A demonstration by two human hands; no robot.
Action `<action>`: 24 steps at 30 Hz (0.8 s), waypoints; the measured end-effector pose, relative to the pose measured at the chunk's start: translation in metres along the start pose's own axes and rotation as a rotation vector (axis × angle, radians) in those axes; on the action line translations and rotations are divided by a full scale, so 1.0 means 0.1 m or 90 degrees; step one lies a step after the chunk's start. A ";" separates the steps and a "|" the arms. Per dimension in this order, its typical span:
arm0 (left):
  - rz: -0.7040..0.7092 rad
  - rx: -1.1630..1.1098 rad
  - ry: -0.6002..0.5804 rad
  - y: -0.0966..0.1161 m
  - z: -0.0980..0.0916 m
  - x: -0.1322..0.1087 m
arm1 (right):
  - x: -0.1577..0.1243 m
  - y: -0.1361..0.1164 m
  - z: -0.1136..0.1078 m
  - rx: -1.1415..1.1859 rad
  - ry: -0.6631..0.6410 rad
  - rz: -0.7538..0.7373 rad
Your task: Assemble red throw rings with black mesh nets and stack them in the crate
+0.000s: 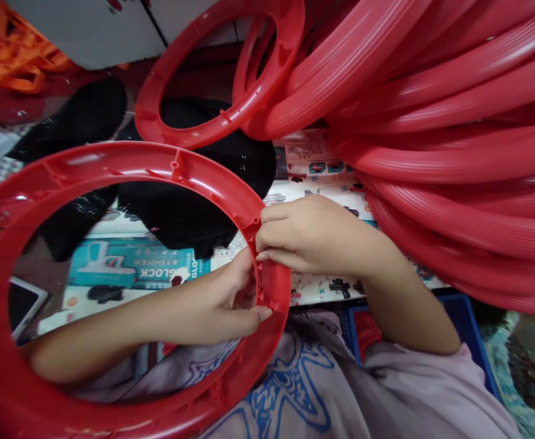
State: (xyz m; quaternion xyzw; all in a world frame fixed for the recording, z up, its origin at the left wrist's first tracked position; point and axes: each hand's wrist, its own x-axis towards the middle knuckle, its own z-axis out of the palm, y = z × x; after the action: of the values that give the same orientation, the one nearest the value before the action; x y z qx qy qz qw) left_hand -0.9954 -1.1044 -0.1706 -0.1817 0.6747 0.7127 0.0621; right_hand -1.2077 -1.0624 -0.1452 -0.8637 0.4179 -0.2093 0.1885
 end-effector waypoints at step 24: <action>-0.072 0.050 0.179 0.05 -0.06 0.08 | 0.01 -0.11 -0.04 0.023 -0.099 0.163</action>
State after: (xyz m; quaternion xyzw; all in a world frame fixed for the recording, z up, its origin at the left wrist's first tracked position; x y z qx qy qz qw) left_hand -1.0035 -1.1120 -0.1683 -0.3149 0.6930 0.6484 0.0145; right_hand -1.2021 -1.0575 -0.1363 -0.8135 0.5051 -0.1235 0.2606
